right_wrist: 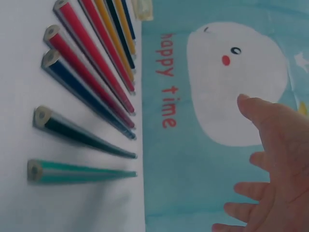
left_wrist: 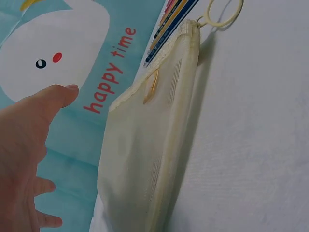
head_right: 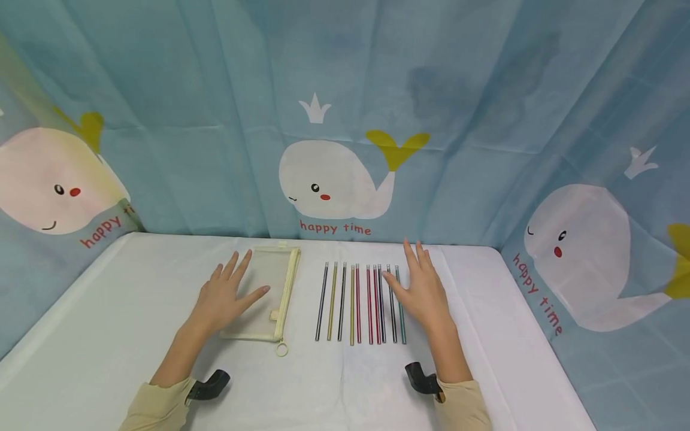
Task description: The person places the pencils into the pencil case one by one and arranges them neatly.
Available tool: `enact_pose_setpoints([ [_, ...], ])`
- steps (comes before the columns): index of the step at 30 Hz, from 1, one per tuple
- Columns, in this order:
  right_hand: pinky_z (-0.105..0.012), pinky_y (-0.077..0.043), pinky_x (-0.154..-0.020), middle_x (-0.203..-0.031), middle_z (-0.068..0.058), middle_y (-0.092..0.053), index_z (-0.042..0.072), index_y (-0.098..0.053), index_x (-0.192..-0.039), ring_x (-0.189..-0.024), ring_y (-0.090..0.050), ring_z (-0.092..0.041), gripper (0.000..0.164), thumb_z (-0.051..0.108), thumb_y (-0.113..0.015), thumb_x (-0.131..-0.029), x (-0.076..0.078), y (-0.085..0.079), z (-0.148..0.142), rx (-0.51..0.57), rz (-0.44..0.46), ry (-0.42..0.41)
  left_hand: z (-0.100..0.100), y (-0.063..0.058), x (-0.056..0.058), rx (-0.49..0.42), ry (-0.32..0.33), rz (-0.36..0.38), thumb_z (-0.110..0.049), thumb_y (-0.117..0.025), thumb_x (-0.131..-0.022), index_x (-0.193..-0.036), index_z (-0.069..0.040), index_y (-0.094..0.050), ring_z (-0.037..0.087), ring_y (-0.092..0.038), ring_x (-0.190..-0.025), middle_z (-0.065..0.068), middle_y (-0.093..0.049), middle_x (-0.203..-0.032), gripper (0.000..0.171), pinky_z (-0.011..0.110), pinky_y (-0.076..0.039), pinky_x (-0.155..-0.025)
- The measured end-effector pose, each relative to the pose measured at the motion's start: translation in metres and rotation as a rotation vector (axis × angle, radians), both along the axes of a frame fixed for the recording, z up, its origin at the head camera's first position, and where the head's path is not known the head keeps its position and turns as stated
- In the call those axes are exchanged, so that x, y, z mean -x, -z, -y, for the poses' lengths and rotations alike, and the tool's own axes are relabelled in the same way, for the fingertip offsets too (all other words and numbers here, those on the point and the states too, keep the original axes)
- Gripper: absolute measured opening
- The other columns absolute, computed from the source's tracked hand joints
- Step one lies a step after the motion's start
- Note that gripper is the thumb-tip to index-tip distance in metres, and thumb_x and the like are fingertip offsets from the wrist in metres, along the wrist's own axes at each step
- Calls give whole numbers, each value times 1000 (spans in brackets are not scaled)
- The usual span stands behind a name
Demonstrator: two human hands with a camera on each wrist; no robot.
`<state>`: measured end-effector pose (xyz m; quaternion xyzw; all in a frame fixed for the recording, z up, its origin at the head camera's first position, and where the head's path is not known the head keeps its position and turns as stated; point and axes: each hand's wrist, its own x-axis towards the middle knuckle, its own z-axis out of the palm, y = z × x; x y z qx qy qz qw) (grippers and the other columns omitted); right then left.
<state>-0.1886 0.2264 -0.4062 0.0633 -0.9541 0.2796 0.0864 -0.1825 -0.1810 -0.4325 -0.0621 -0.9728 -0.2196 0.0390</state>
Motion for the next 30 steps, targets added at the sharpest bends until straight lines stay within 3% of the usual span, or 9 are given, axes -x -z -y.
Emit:
enact_pose_setpoints([
  [10,-66,-27,-122,-174,-20,-20,10,-19,-170,-159,-22,-44,86,41,-65,-104,3,-1,13,49,-29,-39,-12,4,-5,16,14,-6,-62,-63,-97,-169,-13,-23,63,-28,-149,27,-24,-171,96,79,-36,-105],
  [17,-62,-27,-123,-171,-21,-30,6,-25,-168,-157,-28,-42,82,35,-68,-104,6,1,24,87,-86,-68,-20,10,-7,6,13,3,-63,-65,-94,-169,-16,-26,63,-30,-148,28,-26,-170,97,80,-37,-100],
  [30,-62,-32,-121,-167,-23,-37,5,-28,-167,-154,-35,-43,81,31,-70,-103,12,-2,45,145,-77,-87,-31,16,-10,10,-5,15,-65,-66,-91,-167,-17,-33,63,-32,-146,29,-31,-167,96,77,-38,-97],
])
